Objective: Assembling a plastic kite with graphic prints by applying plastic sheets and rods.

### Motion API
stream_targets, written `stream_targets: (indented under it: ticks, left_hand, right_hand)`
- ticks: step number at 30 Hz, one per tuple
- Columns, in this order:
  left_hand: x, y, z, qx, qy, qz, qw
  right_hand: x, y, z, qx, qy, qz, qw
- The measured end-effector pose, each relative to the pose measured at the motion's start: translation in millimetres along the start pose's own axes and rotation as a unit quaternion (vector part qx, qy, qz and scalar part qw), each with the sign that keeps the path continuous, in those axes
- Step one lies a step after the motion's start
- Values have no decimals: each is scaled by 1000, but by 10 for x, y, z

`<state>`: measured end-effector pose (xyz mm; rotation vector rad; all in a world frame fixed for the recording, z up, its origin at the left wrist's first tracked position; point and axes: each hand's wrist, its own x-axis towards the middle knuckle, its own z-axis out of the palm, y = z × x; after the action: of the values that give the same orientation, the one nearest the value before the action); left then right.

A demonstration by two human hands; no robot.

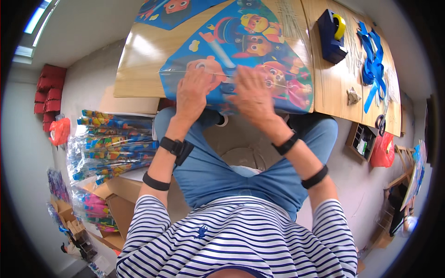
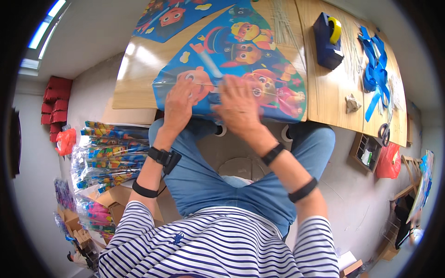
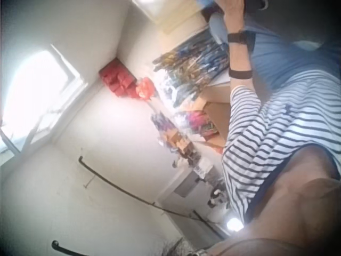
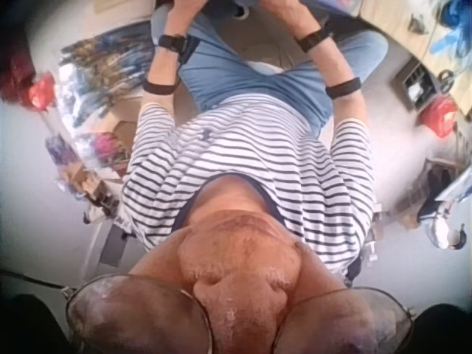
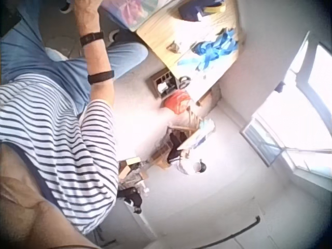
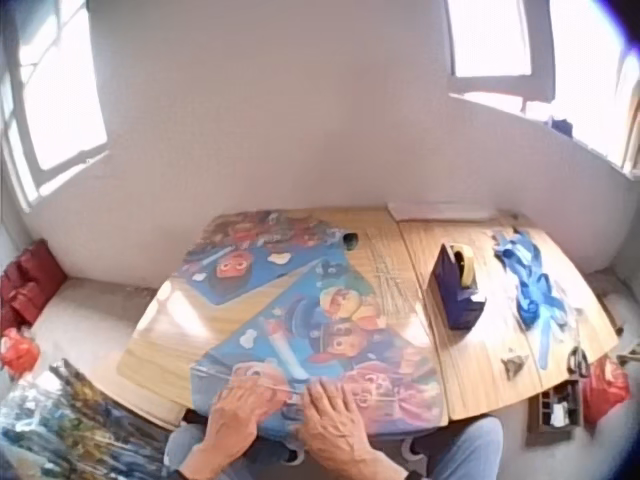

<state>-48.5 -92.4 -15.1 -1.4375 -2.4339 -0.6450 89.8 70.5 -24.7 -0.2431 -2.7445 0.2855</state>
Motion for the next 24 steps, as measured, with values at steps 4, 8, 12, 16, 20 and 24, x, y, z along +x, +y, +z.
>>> stream_targets:
  ticks: [4,8,12,16,20,24]
  left_hand:
    - [-216,122,74,-15,-57,-40,997]
    - [-216,114,76,-9,-66,-56,996]
    - [-254,59,96,-15,-57,-50,997]
    - [-234,98,99,-16,-60,-63,996]
    - [-230,92,98,-18,-57,-61,996]
    - [-228,69,85,-29,-58,-54,996]
  right_hand:
    - [145,-361,265,19,-8,8,1000]
    - [-63,-148,219,20,-10,34,999]
    - [-302,79,48,15,-10,73,997]
    - [-465,246,-78,5,-9,99,995]
    - [-589,348,-198,-31,-13,115,993]
    - [-770,564,-306,-105,-22,143,984]
